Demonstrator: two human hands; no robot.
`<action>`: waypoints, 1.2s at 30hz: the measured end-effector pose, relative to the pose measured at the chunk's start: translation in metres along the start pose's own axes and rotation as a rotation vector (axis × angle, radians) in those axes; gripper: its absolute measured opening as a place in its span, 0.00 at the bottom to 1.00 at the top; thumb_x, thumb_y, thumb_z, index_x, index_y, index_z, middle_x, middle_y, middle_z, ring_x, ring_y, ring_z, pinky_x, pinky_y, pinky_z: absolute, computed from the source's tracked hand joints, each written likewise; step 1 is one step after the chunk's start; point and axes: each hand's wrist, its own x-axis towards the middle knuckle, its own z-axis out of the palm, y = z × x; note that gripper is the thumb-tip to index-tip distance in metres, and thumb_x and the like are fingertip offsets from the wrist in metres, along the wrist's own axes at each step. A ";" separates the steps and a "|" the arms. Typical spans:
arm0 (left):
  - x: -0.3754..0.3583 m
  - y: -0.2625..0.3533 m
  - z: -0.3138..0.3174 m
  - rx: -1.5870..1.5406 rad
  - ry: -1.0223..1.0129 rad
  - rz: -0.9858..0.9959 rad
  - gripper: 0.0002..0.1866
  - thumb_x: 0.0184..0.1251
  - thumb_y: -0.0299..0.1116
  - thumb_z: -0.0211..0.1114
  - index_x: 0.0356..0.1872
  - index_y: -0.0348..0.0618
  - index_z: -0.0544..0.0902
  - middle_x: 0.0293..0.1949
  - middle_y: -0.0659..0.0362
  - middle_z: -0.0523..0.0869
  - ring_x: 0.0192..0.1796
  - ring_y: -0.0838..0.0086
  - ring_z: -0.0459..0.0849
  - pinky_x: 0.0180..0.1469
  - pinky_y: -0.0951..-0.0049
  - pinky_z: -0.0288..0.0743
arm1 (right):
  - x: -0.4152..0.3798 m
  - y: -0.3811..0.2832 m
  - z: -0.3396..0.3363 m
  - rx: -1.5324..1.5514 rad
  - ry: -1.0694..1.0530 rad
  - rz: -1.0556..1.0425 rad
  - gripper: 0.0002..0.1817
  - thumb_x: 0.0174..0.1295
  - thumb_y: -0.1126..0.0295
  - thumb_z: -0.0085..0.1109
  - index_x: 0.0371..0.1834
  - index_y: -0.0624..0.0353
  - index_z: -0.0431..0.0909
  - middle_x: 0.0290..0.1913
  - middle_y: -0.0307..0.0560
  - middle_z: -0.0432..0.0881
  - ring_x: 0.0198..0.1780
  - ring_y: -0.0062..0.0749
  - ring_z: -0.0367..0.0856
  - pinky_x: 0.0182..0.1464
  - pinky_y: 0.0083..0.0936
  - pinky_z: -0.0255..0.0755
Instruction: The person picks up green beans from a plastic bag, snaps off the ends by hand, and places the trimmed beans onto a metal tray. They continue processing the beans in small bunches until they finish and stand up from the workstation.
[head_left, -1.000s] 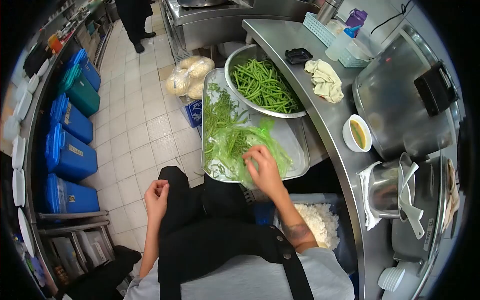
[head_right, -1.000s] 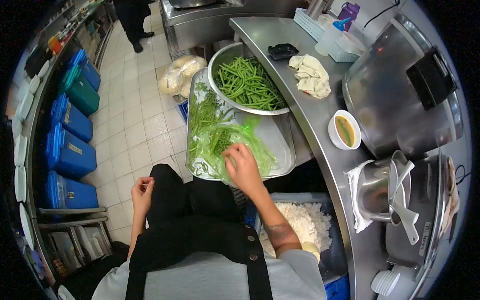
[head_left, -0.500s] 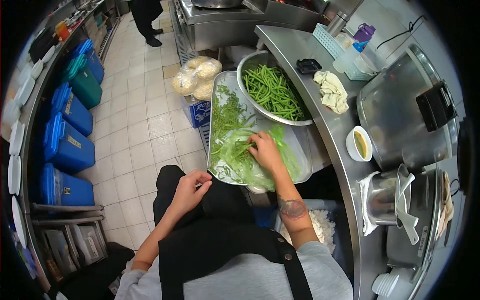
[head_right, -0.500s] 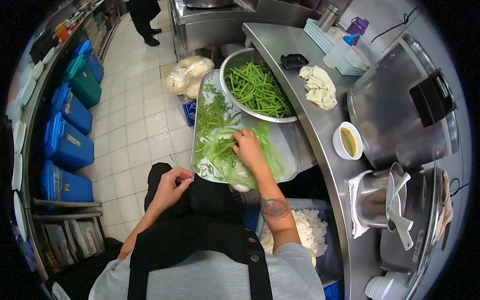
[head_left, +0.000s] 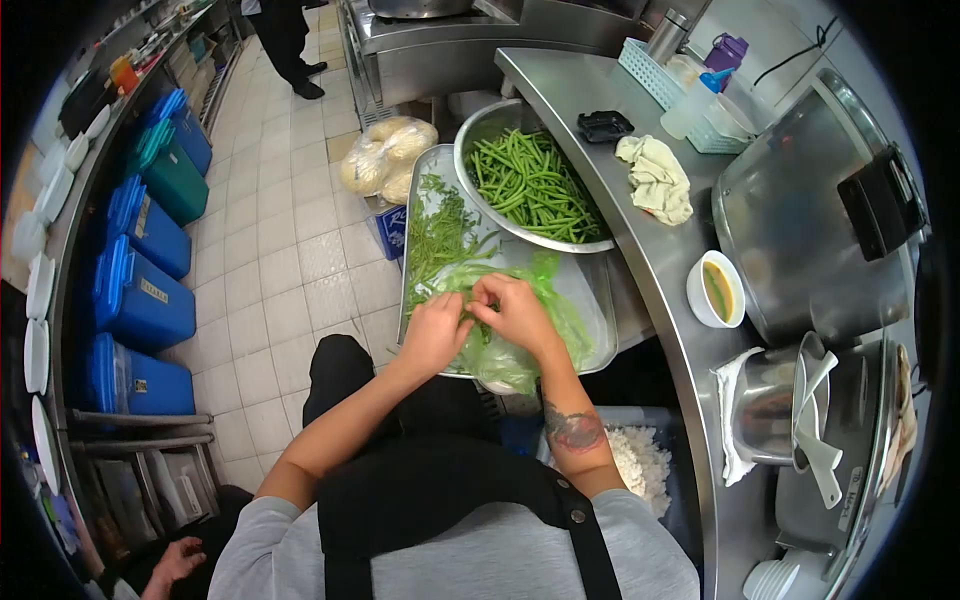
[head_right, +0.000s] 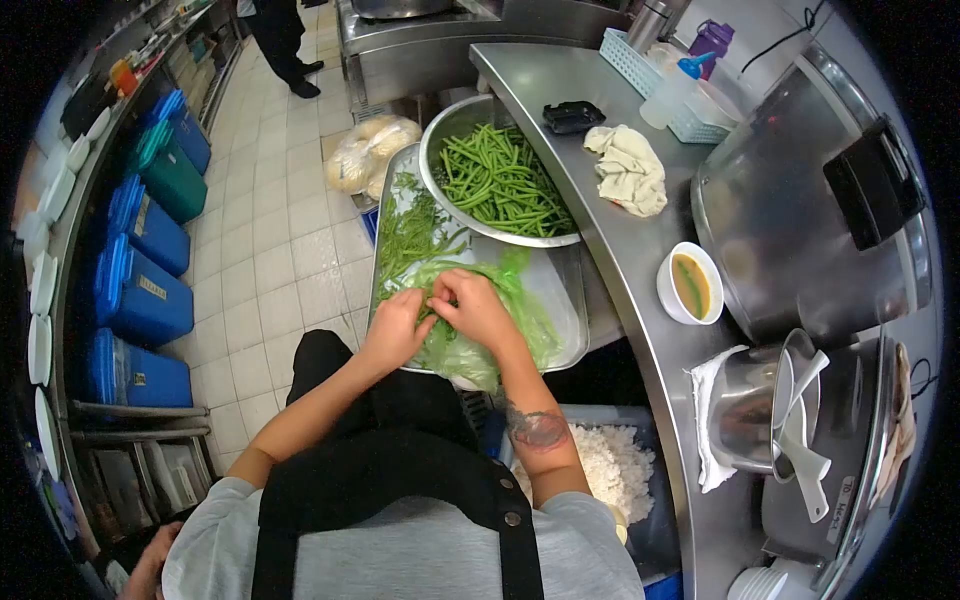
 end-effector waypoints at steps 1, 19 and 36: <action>0.002 -0.002 0.006 0.000 0.011 -0.019 0.13 0.55 0.28 0.65 0.40 0.34 0.76 0.32 0.45 0.79 0.39 0.48 0.79 0.41 0.54 0.72 | 0.000 -0.001 -0.001 0.014 -0.002 0.004 0.09 0.49 0.73 0.65 0.29 0.65 0.76 0.26 0.50 0.77 0.27 0.39 0.76 0.32 0.31 0.71; -0.009 -0.013 -0.002 -0.475 -0.124 -0.364 0.11 0.69 0.33 0.55 0.35 0.34 0.80 0.27 0.47 0.82 0.29 0.60 0.81 0.33 0.64 0.71 | -0.001 -0.020 -0.004 0.083 0.053 -0.069 0.11 0.53 0.73 0.64 0.40 0.62 0.79 0.31 0.48 0.76 0.31 0.35 0.79 0.35 0.29 0.73; -0.030 0.000 -0.028 -0.176 0.051 -0.211 0.08 0.62 0.31 0.63 0.36 0.36 0.79 0.28 0.48 0.77 0.29 0.55 0.78 0.31 0.61 0.69 | -0.003 -0.015 0.008 0.052 -0.112 -0.074 0.06 0.56 0.73 0.62 0.31 0.64 0.78 0.27 0.48 0.76 0.28 0.35 0.76 0.33 0.28 0.71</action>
